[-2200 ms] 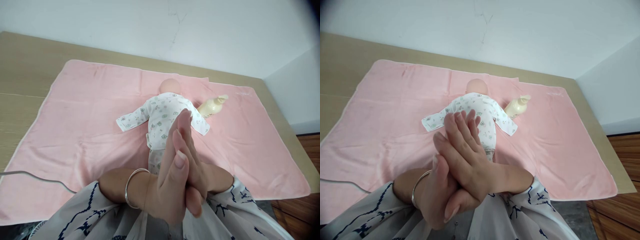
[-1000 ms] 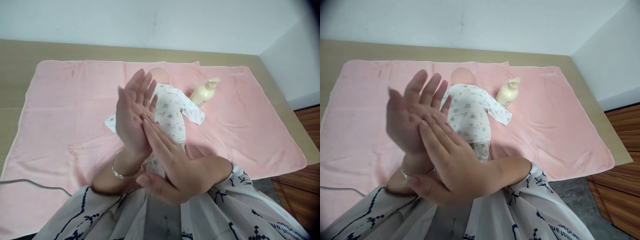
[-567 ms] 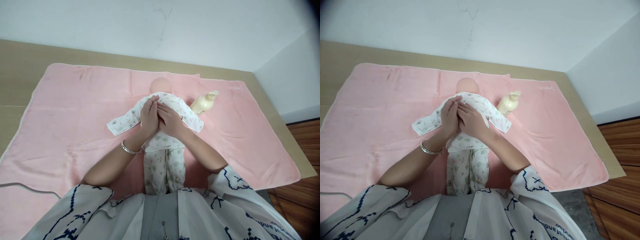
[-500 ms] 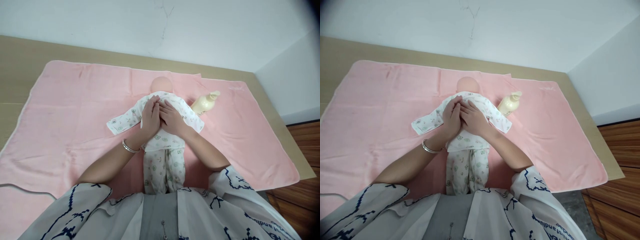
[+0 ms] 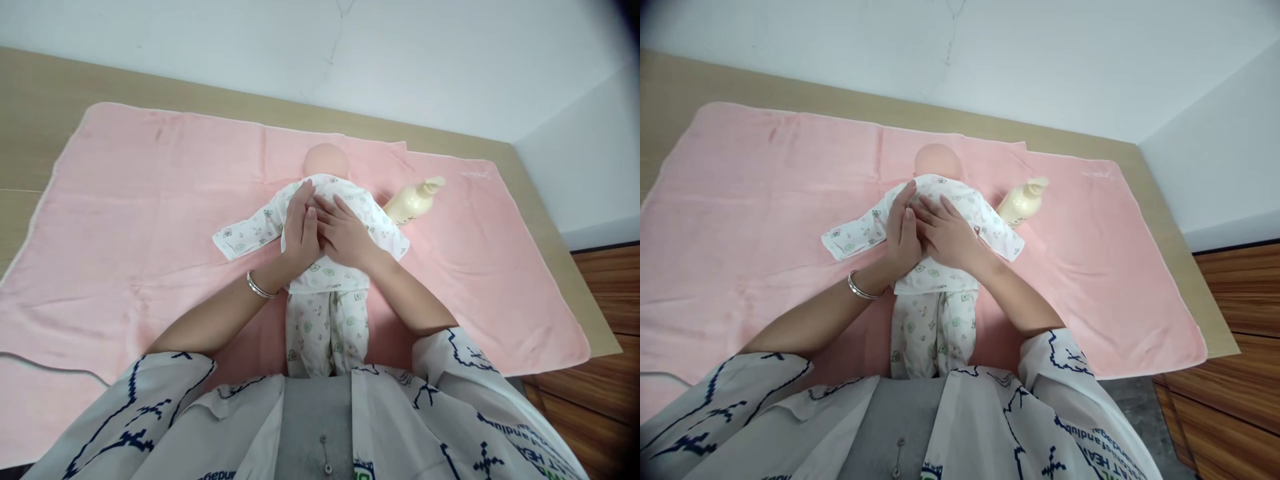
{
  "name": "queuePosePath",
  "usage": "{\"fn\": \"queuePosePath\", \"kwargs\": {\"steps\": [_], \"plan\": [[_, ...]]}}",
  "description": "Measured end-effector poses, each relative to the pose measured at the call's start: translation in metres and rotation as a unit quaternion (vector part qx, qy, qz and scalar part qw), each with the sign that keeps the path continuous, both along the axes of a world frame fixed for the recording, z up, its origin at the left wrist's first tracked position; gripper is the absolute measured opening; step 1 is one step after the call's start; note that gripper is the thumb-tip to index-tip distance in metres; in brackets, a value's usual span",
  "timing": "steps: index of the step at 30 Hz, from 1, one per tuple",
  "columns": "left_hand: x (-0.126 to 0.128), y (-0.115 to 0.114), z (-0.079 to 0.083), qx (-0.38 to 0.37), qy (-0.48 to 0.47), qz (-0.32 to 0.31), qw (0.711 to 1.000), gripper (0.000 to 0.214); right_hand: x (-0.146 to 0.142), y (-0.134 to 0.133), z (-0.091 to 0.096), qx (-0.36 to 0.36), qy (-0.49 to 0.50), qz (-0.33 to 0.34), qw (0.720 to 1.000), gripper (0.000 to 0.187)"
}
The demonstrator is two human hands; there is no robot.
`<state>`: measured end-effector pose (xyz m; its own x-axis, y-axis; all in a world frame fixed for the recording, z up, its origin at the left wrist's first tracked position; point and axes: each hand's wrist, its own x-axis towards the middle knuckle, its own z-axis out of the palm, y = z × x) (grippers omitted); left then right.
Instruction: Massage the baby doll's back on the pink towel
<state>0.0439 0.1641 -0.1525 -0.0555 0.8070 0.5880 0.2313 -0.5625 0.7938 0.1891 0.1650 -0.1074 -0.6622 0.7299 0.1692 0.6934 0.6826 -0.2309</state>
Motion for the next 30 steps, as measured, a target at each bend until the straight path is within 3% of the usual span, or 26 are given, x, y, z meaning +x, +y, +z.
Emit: {"fn": "queuePosePath", "kwargs": {"steps": [2, 4, 8, 11, 14, 18, 21, 22, 26, 30], "plan": [[0.000, 0.000, 0.000, 0.003, 0.007, 0.005, 1.000, 0.045, 0.009, 0.012, -0.001, -0.009, 0.018, -0.005, 1.000, 0.053], [-0.001, 0.001, -0.001, 0.006, 0.022, 0.010, 1.000, 0.046, 0.011, 0.017, -0.002, -0.017, 0.041, -0.077, 0.996, 0.056], [-0.001, 0.002, -0.002, 0.002, 0.044, 0.031, 0.999, 0.047, -0.006, -0.007, -0.006, -0.009, 0.042, -0.219, 0.975, 0.062], [-0.001, 0.002, -0.002, -0.006, 0.071, 0.033, 0.997, 0.043, -0.014, -0.022, -0.009, 0.006, 0.013, -0.160, 0.987, 0.057], [0.001, 0.004, -0.001, 0.006, 0.096, 0.038, 0.995, 0.038, -0.004, -0.009, -0.010, -0.002, 0.013, -0.106, 0.994, 0.055], [0.002, 0.006, -0.002, 0.006, 0.107, 0.039, 0.993, 0.040, 0.007, 0.009, -0.009, -0.015, 0.066, -0.178, 0.982, 0.057], [0.001, 0.004, -0.002, 0.002, 0.091, 0.040, 0.995, 0.041, -0.005, -0.007, -0.006, 0.004, 0.057, -0.251, 0.966, 0.059], [0.001, 0.004, -0.002, 0.004, 0.080, 0.037, 0.996, 0.041, -0.011, -0.015, -0.005, 0.011, 0.047, -0.246, 0.968, 0.059], [-0.001, 0.002, -0.001, 0.012, 0.051, 0.010, 0.999, 0.041, -0.019, -0.025, -0.006, 0.003, 0.019, -0.119, 0.993, 0.053], [-0.001, 0.005, -0.002, 0.014, 0.064, 0.013, 0.998, 0.042, 0.002, 0.004, -0.010, -0.021, 0.066, -0.165, 0.984, 0.056]]}}
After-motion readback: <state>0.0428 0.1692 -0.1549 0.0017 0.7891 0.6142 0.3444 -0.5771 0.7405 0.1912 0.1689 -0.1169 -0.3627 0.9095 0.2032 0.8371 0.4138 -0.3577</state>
